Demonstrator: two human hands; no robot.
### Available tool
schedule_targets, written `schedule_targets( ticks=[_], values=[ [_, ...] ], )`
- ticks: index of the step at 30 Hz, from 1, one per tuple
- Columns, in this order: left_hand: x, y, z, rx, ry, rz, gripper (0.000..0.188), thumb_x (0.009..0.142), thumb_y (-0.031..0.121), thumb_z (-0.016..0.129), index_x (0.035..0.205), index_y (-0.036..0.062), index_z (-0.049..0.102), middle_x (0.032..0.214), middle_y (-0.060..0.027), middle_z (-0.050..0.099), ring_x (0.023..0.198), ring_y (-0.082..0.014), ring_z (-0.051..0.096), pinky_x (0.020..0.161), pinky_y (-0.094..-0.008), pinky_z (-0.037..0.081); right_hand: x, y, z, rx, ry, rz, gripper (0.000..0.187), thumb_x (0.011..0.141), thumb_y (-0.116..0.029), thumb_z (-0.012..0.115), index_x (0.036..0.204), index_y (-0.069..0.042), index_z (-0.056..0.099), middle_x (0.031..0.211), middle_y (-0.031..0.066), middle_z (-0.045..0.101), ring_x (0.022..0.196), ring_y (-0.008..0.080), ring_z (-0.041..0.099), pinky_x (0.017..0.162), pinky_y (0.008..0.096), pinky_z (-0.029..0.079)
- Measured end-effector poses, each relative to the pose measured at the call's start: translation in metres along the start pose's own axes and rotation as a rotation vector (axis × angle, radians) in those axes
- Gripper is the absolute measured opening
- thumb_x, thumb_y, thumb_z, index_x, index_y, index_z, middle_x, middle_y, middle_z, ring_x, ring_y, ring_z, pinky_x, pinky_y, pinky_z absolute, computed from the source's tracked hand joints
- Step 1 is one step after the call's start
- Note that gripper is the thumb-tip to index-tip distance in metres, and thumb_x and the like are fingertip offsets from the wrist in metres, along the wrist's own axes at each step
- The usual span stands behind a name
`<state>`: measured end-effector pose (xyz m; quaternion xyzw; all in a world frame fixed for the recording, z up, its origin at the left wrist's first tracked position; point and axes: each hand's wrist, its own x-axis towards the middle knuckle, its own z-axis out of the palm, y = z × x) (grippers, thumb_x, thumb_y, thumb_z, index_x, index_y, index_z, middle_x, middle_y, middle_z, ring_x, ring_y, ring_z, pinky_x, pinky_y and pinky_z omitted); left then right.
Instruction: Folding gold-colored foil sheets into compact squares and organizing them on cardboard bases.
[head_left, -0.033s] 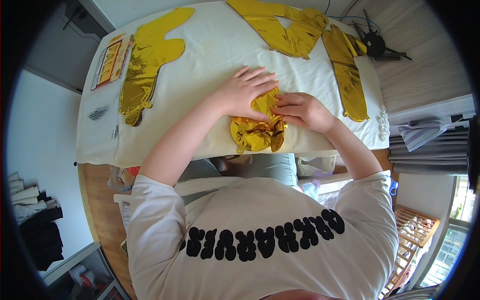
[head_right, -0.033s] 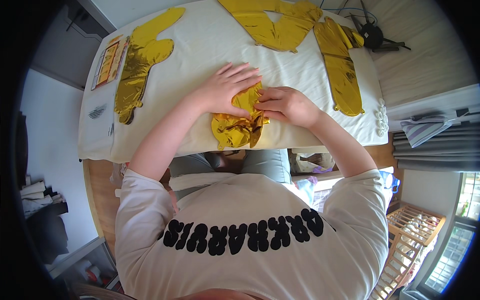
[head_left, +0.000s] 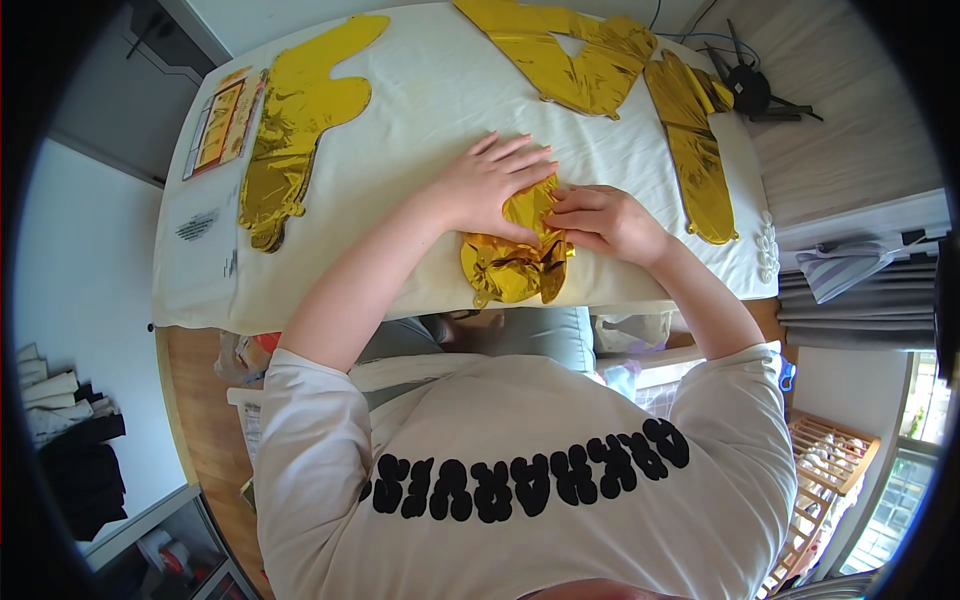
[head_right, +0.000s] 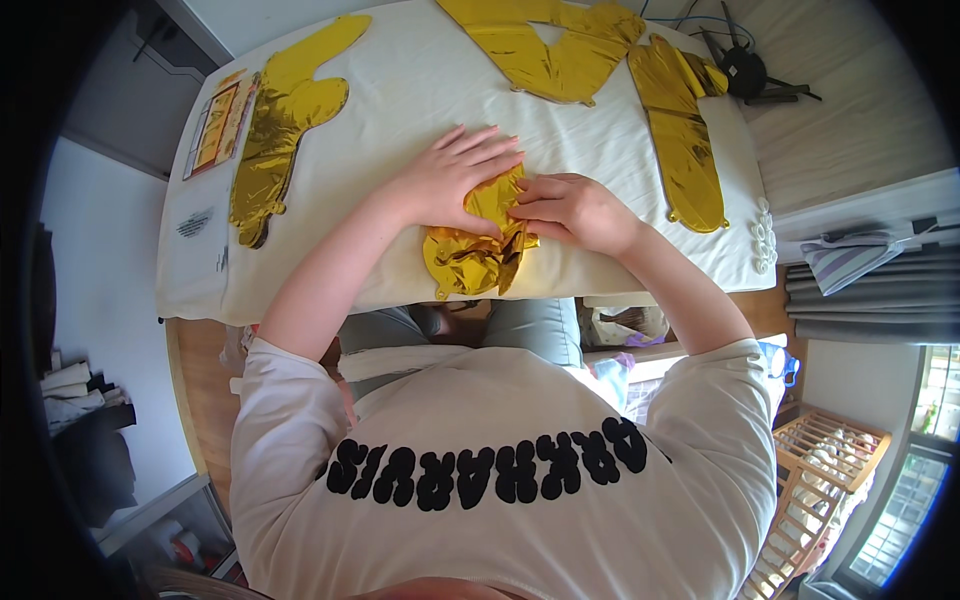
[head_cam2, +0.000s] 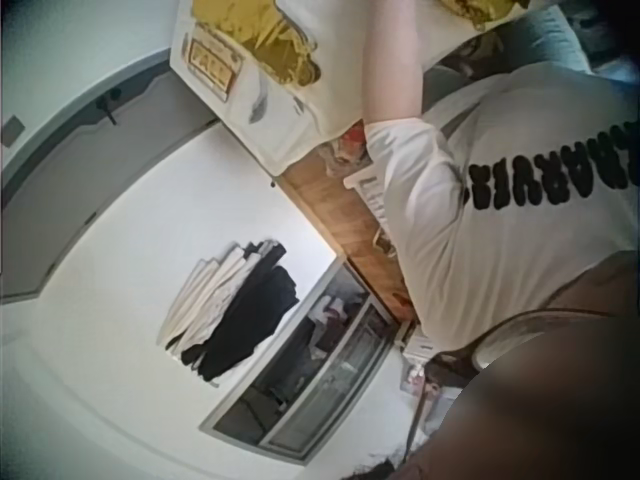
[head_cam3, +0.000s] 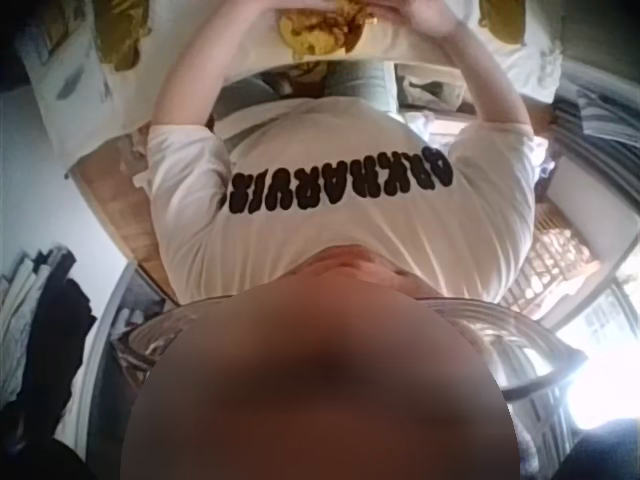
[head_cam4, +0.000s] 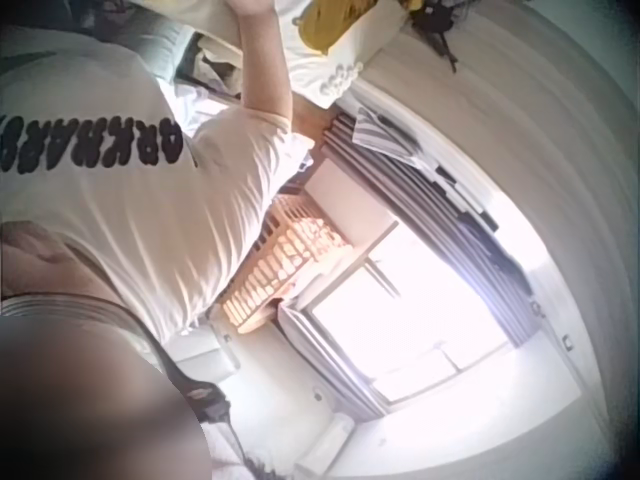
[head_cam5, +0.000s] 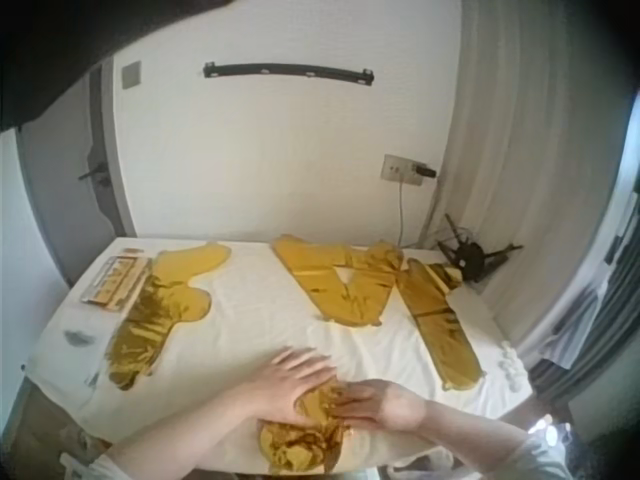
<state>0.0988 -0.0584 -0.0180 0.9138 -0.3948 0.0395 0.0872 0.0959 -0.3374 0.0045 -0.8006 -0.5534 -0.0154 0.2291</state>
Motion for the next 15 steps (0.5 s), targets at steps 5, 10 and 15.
schedule_targets(
  ticks=[5, 10, 15],
  values=[
    [-0.004, 0.0, -0.002, 0.011, -0.003, 0.005, 0.102, 0.086, 0.084, 0.058, 0.164, 0.0219, 0.037, 0.172, -0.0036, 0.031, 0.161, -0.0277, 0.023, 0.131, -0.0538, 0.015, 0.006, -0.01, 0.0, -0.007, 0.044, 0.054, 0.024, 0.084, -0.014, 0.082, 0.107, -0.008, 0.077, 0.113, 0.0083, 0.075, 0.119, 0.0309, 0.07, 0.099, 0.0451, 0.056],
    [-0.001, -0.006, 0.011, -0.001, 0.015, -0.007, 0.083, 0.099, 0.071, 0.05, 0.165, 0.0228, 0.035, 0.173, -0.0032, 0.031, 0.161, -0.0272, 0.023, 0.131, -0.0531, 0.015, 0.006, -0.023, 0.003, 0.051, 0.121, 0.153, 0.022, 0.085, -0.013, 0.082, 0.104, -0.006, 0.076, 0.111, 0.0104, 0.075, 0.113, 0.0321, 0.071, 0.095, 0.044, 0.057],
    [-0.002, 0.0, 0.011, 0.022, 0.074, 0.004, 0.076, 0.102, 0.061, 0.051, 0.166, 0.0231, 0.032, 0.171, -0.0037, 0.035, 0.16, -0.0272, 0.027, 0.131, -0.0519, 0.016, 0.012, -0.035, 0.005, 0.009, 0.173, 0.264, 0.015, 0.091, -0.015, 0.078, 0.101, -0.004, 0.076, 0.105, 0.0137, 0.074, 0.094, 0.0349, 0.071, 0.083, 0.0417, 0.057]
  ],
)
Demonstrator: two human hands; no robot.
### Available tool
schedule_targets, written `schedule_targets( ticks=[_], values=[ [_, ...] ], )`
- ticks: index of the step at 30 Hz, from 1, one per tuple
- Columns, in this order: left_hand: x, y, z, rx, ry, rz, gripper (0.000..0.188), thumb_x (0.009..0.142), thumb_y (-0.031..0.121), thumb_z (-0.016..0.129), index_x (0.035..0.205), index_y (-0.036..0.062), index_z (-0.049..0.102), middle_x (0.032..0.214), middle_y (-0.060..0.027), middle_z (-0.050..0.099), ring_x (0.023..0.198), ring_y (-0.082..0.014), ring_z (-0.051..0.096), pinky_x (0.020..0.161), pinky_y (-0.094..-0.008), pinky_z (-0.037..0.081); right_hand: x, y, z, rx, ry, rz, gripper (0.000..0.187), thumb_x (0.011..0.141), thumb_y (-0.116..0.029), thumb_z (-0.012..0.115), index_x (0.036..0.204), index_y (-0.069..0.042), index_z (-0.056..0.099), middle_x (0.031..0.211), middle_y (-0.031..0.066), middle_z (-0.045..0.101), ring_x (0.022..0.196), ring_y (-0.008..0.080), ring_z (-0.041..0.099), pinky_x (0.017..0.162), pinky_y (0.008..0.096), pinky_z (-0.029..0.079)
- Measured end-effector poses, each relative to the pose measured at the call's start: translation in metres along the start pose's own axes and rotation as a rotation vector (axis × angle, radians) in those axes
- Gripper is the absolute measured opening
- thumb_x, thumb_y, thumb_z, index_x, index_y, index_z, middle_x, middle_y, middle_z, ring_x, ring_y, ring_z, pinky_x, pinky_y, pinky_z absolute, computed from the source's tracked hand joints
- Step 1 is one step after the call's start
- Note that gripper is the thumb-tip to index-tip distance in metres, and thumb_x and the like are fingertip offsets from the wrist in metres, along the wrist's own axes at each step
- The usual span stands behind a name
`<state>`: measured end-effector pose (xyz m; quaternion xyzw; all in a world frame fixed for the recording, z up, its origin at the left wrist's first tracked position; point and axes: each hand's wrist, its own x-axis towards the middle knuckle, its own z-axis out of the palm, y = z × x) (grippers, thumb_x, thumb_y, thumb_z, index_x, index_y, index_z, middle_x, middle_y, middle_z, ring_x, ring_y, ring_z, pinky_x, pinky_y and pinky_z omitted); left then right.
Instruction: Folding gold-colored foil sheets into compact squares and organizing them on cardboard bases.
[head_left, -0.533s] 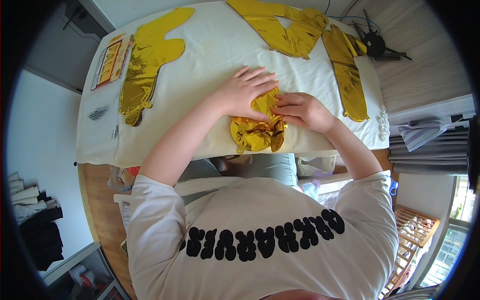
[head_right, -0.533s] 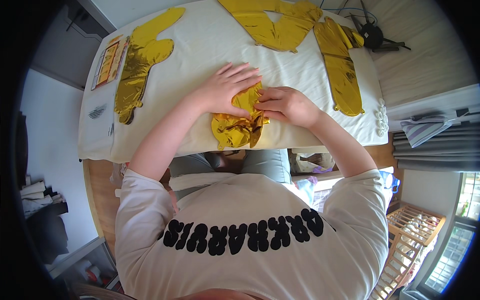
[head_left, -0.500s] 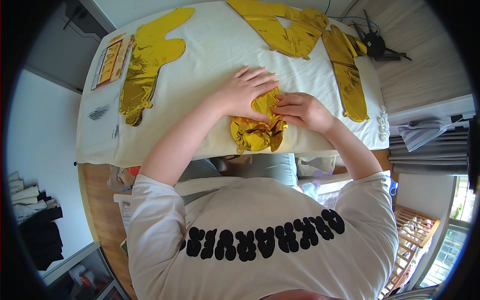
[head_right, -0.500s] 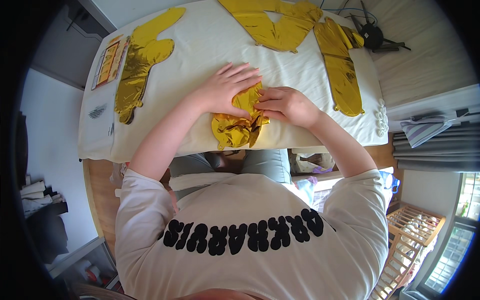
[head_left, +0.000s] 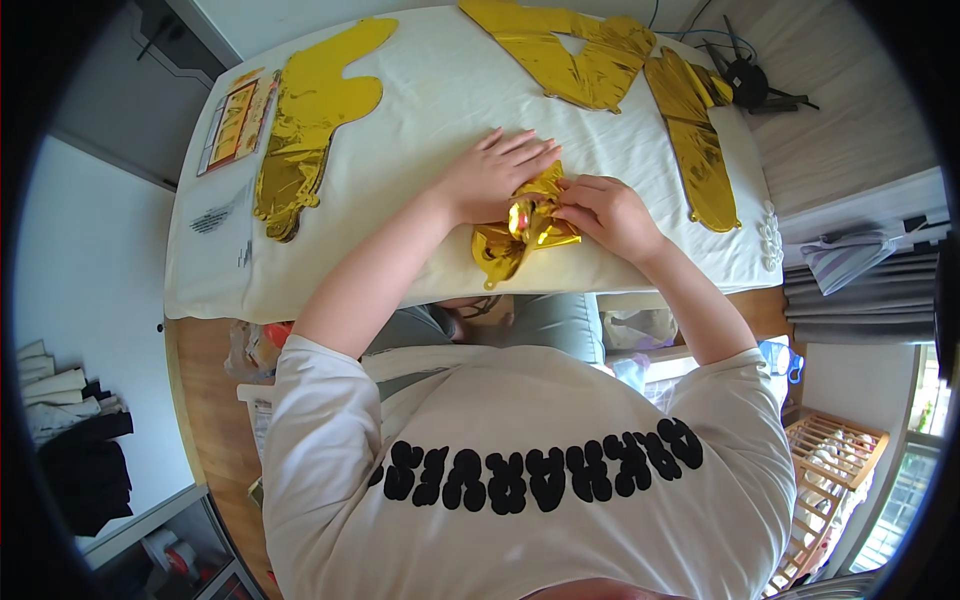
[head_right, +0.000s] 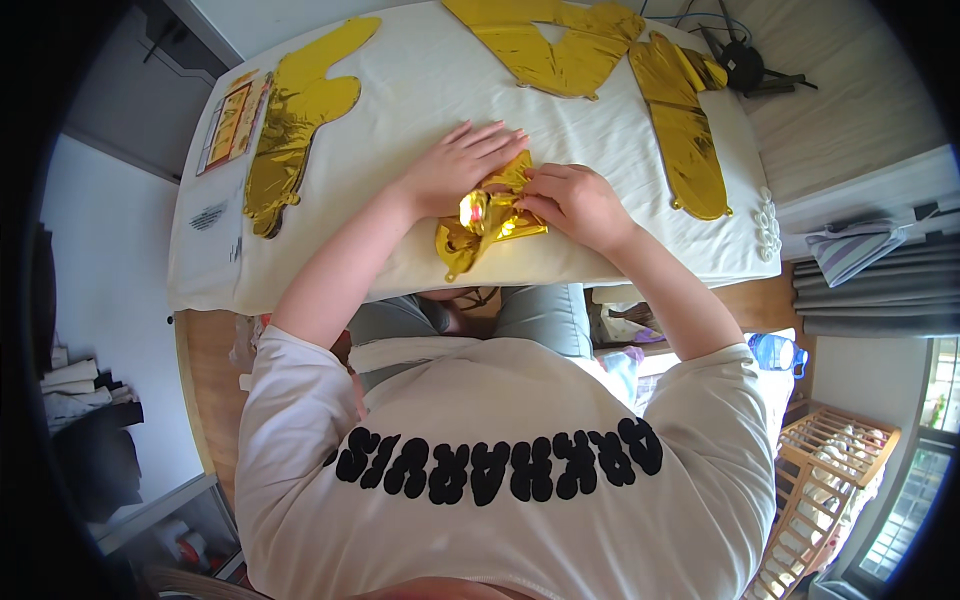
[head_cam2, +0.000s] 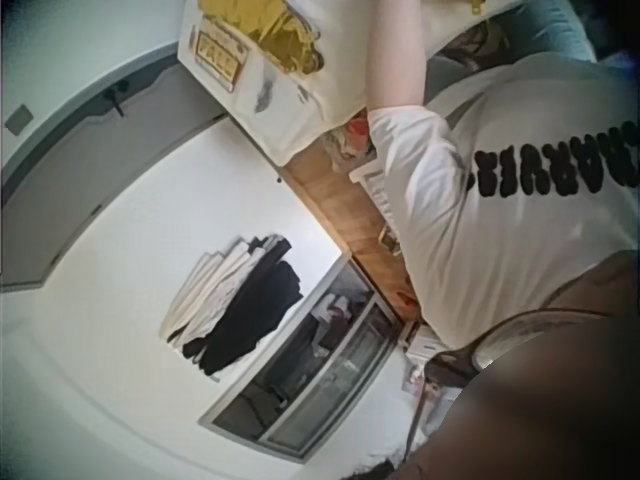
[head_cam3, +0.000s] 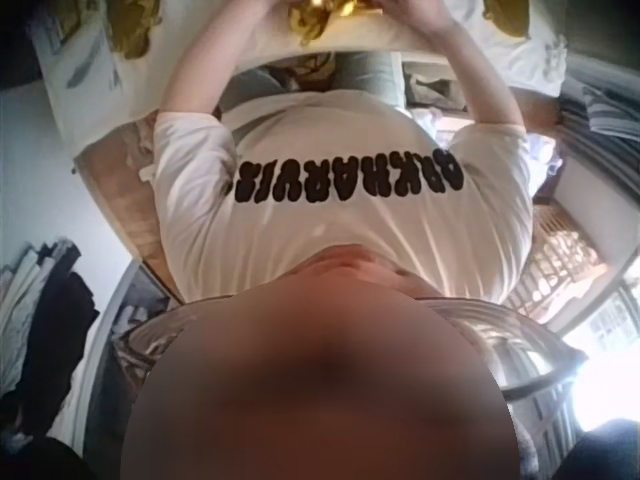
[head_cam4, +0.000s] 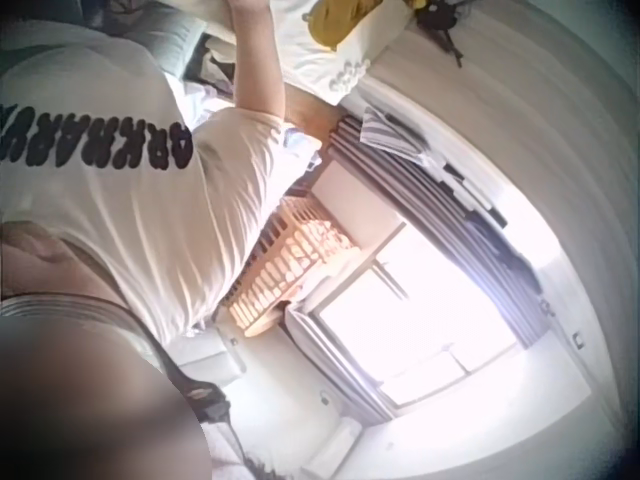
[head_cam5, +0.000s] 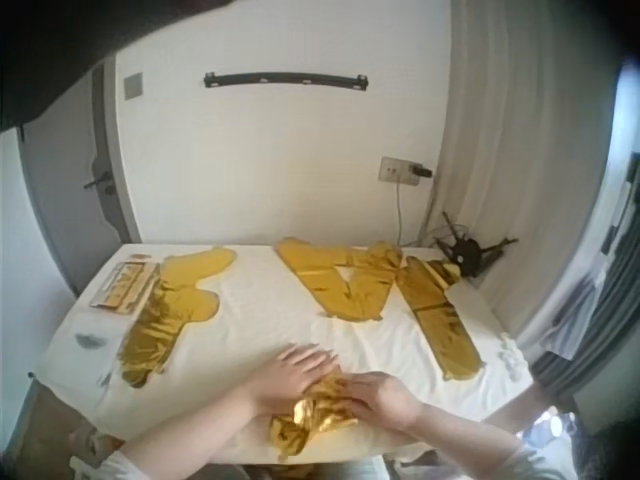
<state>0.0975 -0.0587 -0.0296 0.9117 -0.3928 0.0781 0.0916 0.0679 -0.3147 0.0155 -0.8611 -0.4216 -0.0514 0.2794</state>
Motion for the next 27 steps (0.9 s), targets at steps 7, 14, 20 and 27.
schedule_targets(
  ticks=[7, 14, 20, 27],
  values=[
    [-0.016, 0.026, -0.029, -0.312, -0.038, -0.267, 0.053, 0.105, 0.032, 0.057, 0.155, 0.0177, 0.051, 0.158, -0.0074, 0.053, 0.148, -0.0276, 0.046, 0.122, -0.0412, 0.039, 0.007, -0.01, 0.009, 0.004, 0.064, 0.132, 0.015, 0.093, -0.023, 0.074, 0.099, -0.01, 0.078, 0.093, 0.0091, 0.072, 0.084, 0.032, 0.07, 0.077, 0.0413, 0.057],
    [-0.047, 0.026, -0.033, -0.758, 0.103, -0.462, 0.05, 0.108, 0.014, 0.051, 0.157, 0.0089, 0.046, 0.155, -0.0154, 0.056, 0.144, -0.0275, 0.052, 0.121, -0.0386, 0.039, 0.005, -0.011, 0.017, -0.016, 0.143, 0.144, 0.018, 0.093, -0.025, 0.074, 0.103, -0.011, 0.079, 0.094, 0.0083, 0.073, 0.084, 0.031, 0.07, 0.077, 0.0411, 0.057],
    [-0.057, -0.002, -0.024, -1.283, 0.205, -0.319, 0.05, 0.11, 0.018, 0.052, 0.158, 0.0054, 0.043, 0.157, -0.0116, 0.054, 0.146, -0.0224, 0.048, 0.122, -0.0377, 0.036, 0.009, -0.02, 0.018, -0.107, 0.107, 0.151, 0.017, 0.093, -0.025, 0.073, 0.103, -0.013, 0.081, 0.093, 0.0078, 0.072, 0.084, 0.0304, 0.071, 0.077, 0.0411, 0.058],
    [-0.066, 0.029, -0.038, -0.566, 0.035, -0.281, 0.059, 0.103, 0.029, 0.067, 0.154, 0.0081, 0.048, 0.152, -0.0155, 0.056, 0.137, -0.0301, 0.057, 0.114, -0.0393, 0.046, 0.007, -0.022, 0.019, -0.105, 0.085, 0.161, 0.018, 0.093, -0.025, 0.072, 0.104, -0.013, 0.081, 0.095, 0.0083, 0.071, 0.087, 0.0299, 0.07, 0.079, 0.0408, 0.057]
  ],
)
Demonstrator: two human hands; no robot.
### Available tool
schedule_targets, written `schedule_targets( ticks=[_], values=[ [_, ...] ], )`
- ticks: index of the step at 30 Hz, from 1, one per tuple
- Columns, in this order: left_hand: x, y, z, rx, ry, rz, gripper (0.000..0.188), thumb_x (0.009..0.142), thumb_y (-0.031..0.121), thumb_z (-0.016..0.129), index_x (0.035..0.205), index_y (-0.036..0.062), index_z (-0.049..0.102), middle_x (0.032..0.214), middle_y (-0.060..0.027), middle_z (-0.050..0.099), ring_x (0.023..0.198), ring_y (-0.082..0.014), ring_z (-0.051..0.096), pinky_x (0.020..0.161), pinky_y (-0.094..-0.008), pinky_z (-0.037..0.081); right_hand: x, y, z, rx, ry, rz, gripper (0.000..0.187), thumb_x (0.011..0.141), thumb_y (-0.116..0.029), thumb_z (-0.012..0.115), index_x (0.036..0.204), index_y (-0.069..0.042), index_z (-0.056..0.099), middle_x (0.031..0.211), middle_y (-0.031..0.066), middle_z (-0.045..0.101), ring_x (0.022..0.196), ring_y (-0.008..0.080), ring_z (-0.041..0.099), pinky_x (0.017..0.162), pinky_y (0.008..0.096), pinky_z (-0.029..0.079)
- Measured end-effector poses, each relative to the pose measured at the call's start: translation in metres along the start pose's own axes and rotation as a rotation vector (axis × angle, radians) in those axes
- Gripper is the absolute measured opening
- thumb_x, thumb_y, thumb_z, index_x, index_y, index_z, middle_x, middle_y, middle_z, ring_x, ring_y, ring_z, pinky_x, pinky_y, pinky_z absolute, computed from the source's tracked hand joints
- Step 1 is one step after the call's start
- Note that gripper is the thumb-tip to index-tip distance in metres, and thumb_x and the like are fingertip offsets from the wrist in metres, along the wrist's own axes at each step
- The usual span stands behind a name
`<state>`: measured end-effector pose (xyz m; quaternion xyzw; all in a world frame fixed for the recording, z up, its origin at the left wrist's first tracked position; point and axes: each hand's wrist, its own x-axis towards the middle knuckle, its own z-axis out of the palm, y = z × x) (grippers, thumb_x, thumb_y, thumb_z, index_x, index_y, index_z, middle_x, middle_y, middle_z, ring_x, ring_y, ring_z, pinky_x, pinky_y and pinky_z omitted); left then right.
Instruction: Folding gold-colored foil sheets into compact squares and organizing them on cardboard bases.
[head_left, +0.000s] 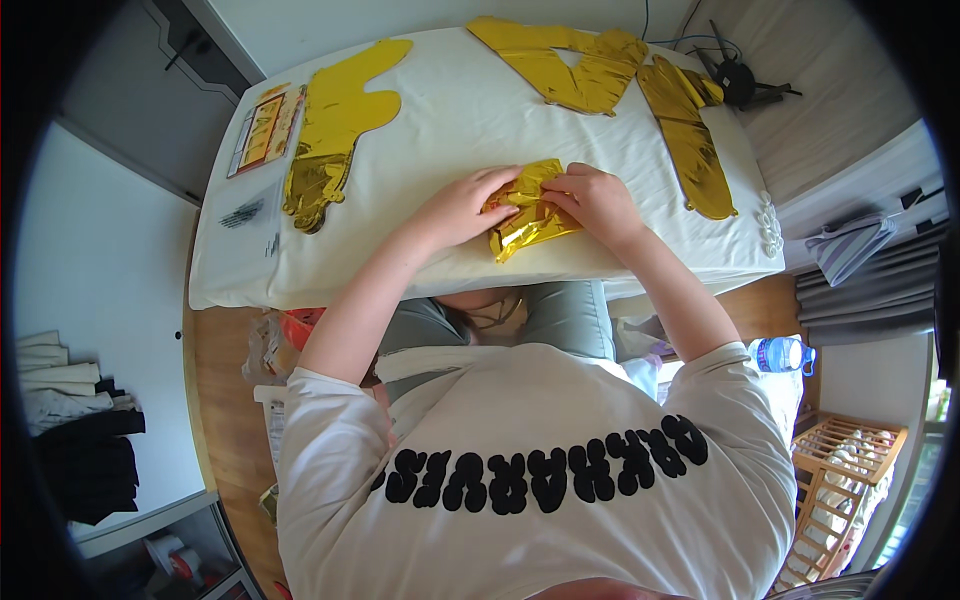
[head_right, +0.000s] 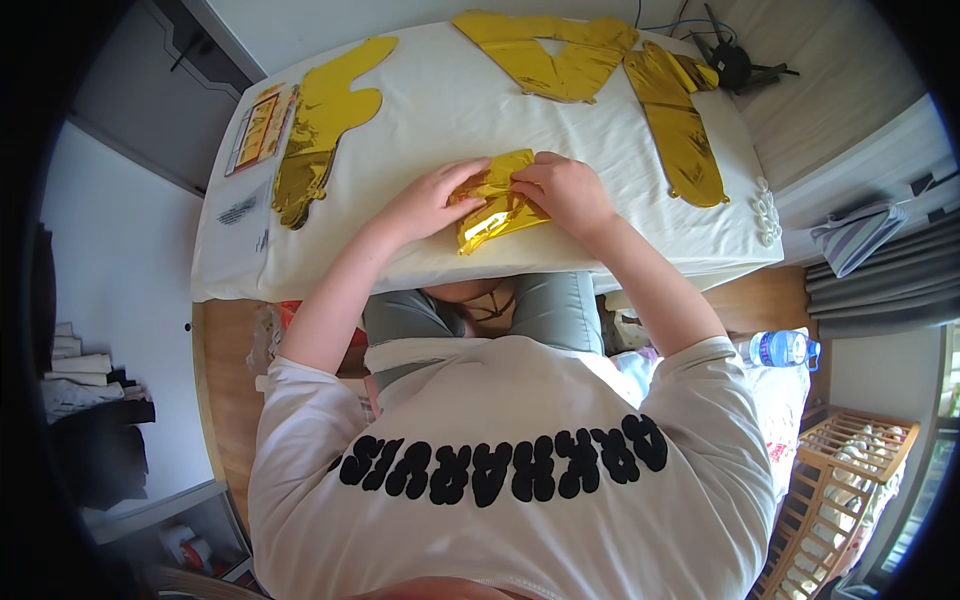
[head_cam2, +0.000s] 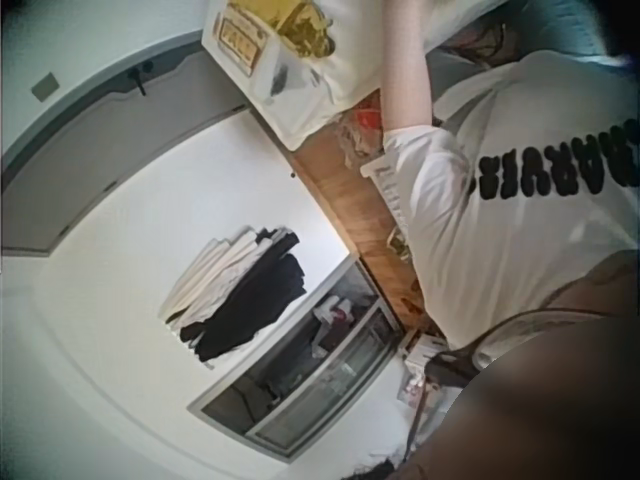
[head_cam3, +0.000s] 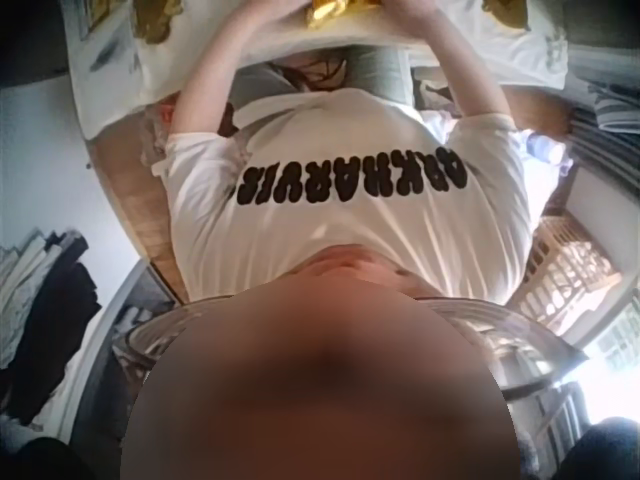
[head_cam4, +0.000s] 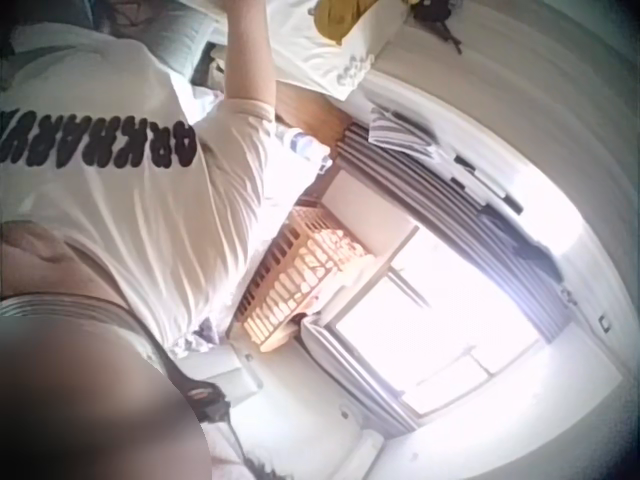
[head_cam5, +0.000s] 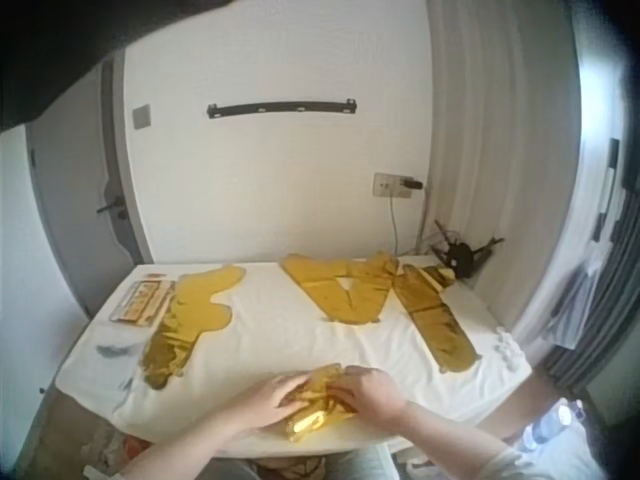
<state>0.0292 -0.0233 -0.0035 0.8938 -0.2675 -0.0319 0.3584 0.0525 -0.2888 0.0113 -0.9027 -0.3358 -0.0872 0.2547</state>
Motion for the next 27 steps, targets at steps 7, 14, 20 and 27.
schedule_targets(
  ticks=[7, 14, 20, 27],
  values=[
    [-0.005, 0.016, 0.002, 0.18, 0.06, 0.057, 0.063, 0.099, 0.039, 0.07, 0.151, 0.0095, 0.051, 0.149, -0.0156, 0.057, 0.136, -0.0339, 0.056, 0.114, -0.0434, 0.046, 0.006, 0.013, -0.012, 0.151, -0.083, -0.021, 0.021, 0.089, -0.016, 0.077, 0.107, -0.007, 0.081, 0.092, 0.0113, 0.07, 0.083, 0.0301, 0.069, 0.077, 0.0388, 0.056],
    [0.022, 0.008, 0.019, 0.276, 0.043, 0.279, 0.07, 0.106, 0.048, 0.055, 0.16, 0.0065, 0.04, 0.161, -0.0168, 0.045, 0.148, -0.032, 0.044, 0.124, -0.0465, 0.033, 0.01, 0.018, -0.013, 0.185, -0.113, -0.101, 0.017, 0.087, -0.014, 0.079, 0.101, -0.005, 0.081, 0.09, 0.0115, 0.07, 0.081, 0.0303, 0.068, 0.077, 0.0391, 0.056],
    [0.018, 0.005, 0.036, 0.509, -0.121, 0.223, 0.074, 0.11, 0.045, 0.046, 0.168, 0.0069, 0.02, 0.169, -0.0194, 0.033, 0.157, -0.0317, 0.031, 0.129, -0.0483, 0.024, 0.004, 0.023, -0.014, 0.348, -0.134, 0.018, 0.017, 0.093, -0.01, 0.077, 0.107, -0.002, 0.073, 0.091, 0.0101, 0.071, 0.083, 0.0224, 0.069, 0.078, 0.0332, 0.056],
    [0.019, 0.006, 0.038, 0.57, -0.116, 0.226, 0.069, 0.11, 0.045, 0.045, 0.164, 0.0047, 0.03, 0.17, -0.0168, 0.033, 0.158, -0.031, 0.029, 0.13, -0.0472, 0.023, 0.004, 0.033, -0.012, 0.484, -0.175, 0.21, 0.018, 0.094, -0.002, 0.074, 0.11, -0.001, 0.065, 0.095, 0.0081, 0.072, 0.09, 0.0138, 0.068, 0.082, 0.0283, 0.057]
  ],
)
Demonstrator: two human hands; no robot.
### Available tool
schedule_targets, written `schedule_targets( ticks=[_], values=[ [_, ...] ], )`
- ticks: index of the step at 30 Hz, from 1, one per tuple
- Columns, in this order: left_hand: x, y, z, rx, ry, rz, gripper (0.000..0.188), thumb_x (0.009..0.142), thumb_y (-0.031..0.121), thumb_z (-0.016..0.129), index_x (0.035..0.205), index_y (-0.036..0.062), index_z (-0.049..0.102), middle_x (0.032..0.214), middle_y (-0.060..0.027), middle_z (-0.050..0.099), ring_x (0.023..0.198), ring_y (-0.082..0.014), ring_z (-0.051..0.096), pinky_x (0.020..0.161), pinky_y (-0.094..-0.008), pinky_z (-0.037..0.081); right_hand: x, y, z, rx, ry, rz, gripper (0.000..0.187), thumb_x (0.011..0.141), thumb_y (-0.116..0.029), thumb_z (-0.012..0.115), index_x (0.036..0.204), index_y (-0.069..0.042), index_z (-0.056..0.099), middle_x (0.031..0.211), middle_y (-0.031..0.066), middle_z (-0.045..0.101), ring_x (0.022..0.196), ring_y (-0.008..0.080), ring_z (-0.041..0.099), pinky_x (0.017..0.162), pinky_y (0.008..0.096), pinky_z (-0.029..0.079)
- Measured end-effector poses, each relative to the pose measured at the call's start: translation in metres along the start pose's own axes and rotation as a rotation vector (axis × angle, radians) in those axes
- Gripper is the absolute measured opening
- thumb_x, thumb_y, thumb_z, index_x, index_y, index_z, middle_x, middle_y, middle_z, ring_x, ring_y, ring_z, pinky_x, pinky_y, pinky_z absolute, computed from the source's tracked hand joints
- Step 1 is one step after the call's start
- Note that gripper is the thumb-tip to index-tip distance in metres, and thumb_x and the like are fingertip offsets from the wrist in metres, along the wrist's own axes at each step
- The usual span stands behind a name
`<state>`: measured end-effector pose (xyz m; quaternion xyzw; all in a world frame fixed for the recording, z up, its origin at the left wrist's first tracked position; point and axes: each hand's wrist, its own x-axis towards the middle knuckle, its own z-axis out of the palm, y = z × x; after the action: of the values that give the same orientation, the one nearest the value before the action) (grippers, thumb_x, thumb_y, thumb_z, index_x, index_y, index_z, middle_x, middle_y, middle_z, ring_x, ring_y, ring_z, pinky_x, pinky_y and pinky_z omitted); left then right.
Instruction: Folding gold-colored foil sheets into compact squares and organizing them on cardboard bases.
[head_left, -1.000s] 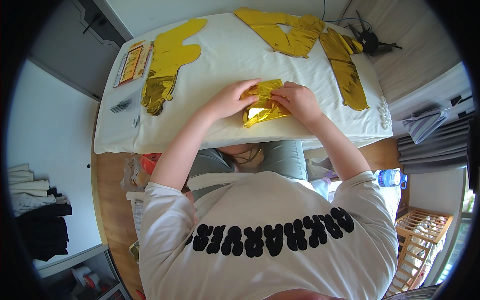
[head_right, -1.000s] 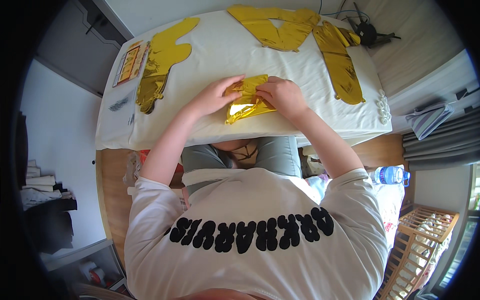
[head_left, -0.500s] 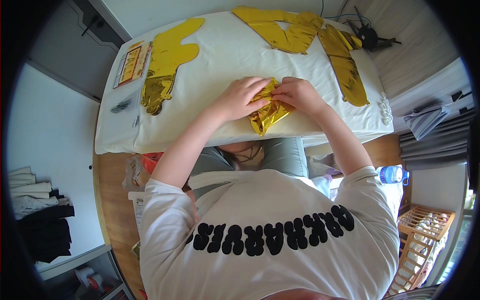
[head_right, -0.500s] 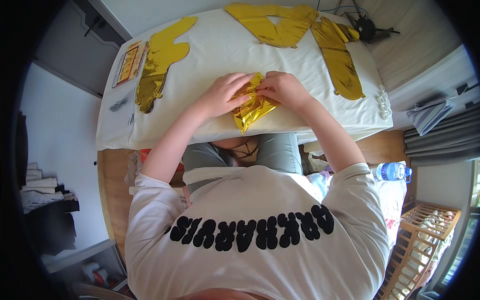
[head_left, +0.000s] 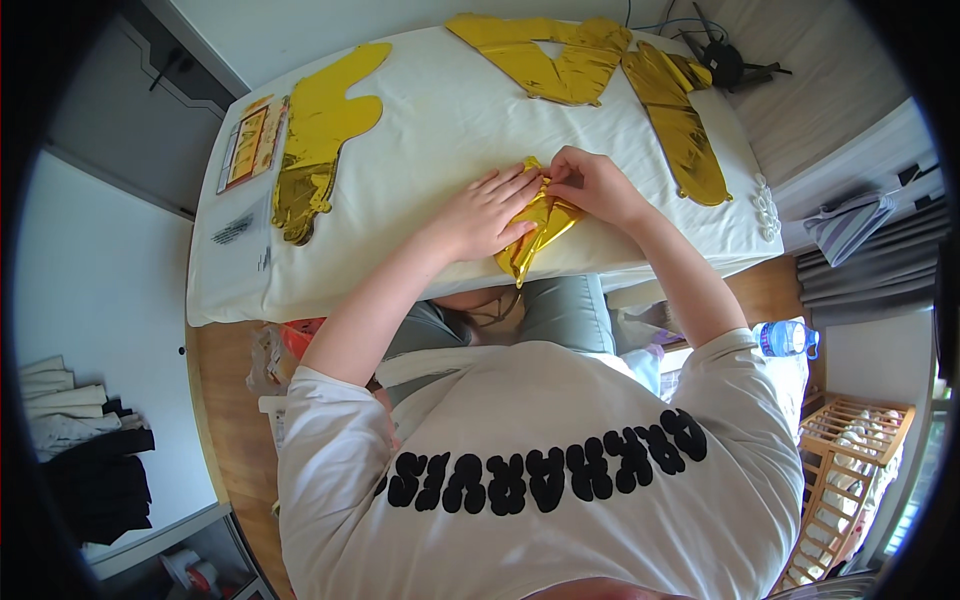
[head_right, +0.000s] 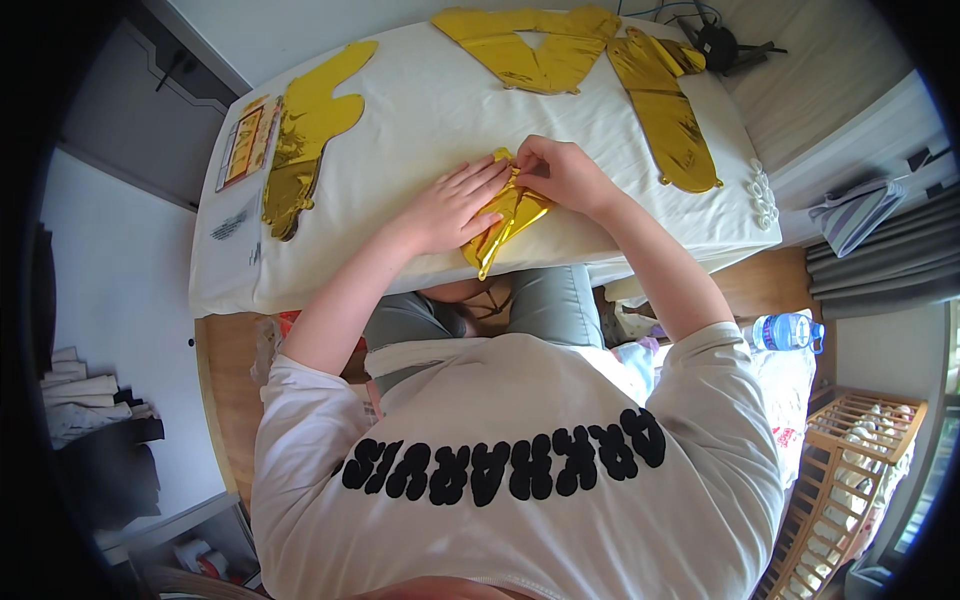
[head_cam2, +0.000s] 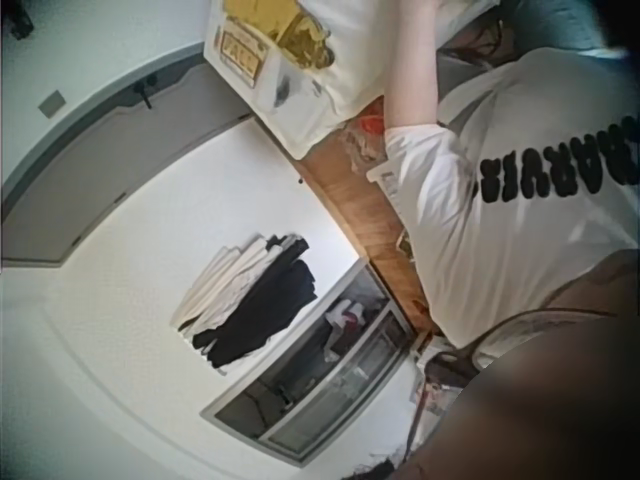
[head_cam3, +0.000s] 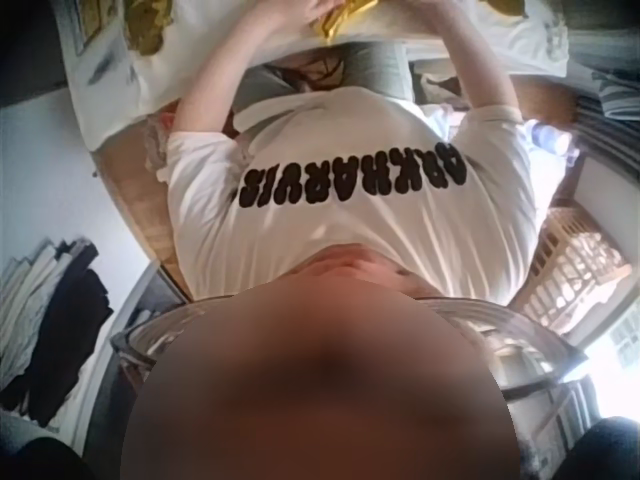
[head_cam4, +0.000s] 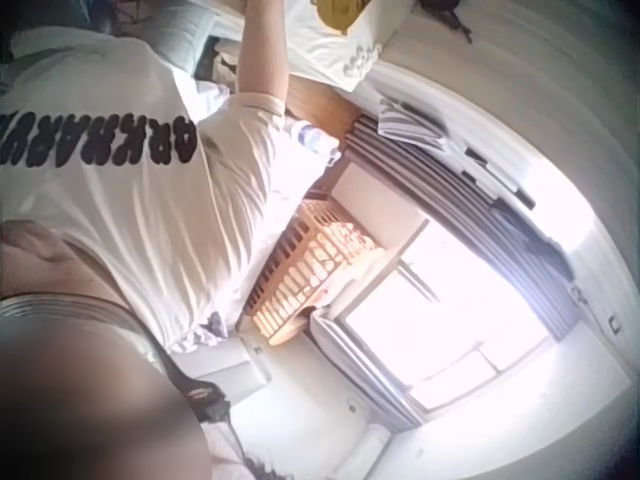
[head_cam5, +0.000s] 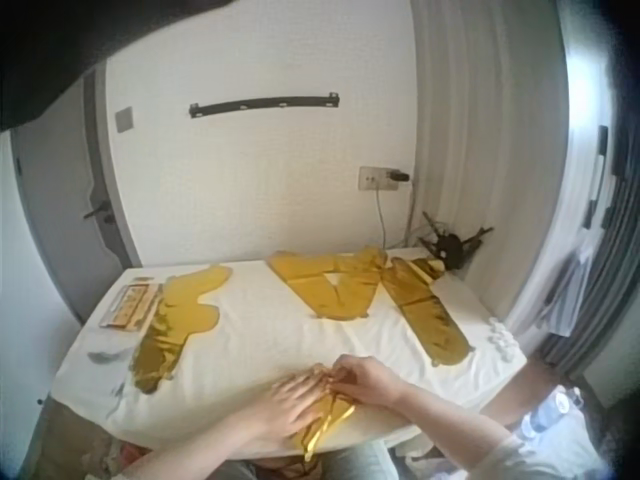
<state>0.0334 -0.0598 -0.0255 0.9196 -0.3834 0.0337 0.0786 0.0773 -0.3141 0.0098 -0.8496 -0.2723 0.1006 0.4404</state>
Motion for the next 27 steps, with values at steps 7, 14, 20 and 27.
schedule_targets(
  ticks=[7, 14, 20, 27],
  values=[
    [0.0, -0.001, 0.001, -0.008, 0.014, 0.013, 0.07, 0.11, 0.045, 0.044, 0.165, 0.0047, 0.028, 0.169, -0.0168, 0.034, 0.158, -0.0317, 0.03, 0.13, -0.0471, 0.023, 0.002, -0.005, 0.002, -0.16, 0.09, -0.033, 0.021, 0.089, -0.006, 0.078, 0.106, -0.003, 0.065, 0.099, 0.0067, 0.067, 0.09, 0.0163, 0.066, 0.086, 0.0307, 0.056],
    [0.0, 0.001, -0.001, -0.001, 0.038, 0.036, 0.065, 0.11, 0.043, 0.046, 0.164, 0.0103, 0.034, 0.168, -0.0175, 0.035, 0.157, -0.0342, 0.032, 0.129, -0.0479, 0.024, 0.005, 0.001, 0.005, -0.408, 0.16, 0.101, 0.032, 0.086, -0.022, 0.084, 0.107, -0.007, 0.065, 0.095, 0.0072, 0.063, 0.089, 0.0193, 0.058, 0.083, 0.0316, 0.051],
    [0.001, -0.003, 0.006, 0.015, 0.087, 0.058, 0.063, 0.109, 0.048, 0.046, 0.161, 0.0123, 0.04, 0.167, -0.0168, 0.038, 0.156, -0.0332, 0.034, 0.128, -0.0481, 0.026, 0.014, 0.015, -0.007, -0.148, 0.052, 0.276, 0.038, 0.083, -0.03, 0.086, 0.108, -0.01, 0.065, 0.097, 0.0044, 0.065, 0.105, 0.0243, 0.055, 0.092, 0.0363, 0.047],
    [-0.001, -0.001, 0.002, 0.022, 0.096, 0.07, 0.065, 0.107, 0.048, 0.05, 0.16, 0.0116, 0.042, 0.166, -0.018, 0.04, 0.155, -0.0337, 0.035, 0.127, -0.0483, 0.028, 0.011, 0.004, -0.007, -0.334, 0.057, 0.224, 0.038, 0.082, -0.024, 0.087, 0.106, -0.008, 0.063, 0.099, 0.0062, 0.066, 0.106, 0.0246, 0.055, 0.091, 0.0364, 0.049]
  ],
)
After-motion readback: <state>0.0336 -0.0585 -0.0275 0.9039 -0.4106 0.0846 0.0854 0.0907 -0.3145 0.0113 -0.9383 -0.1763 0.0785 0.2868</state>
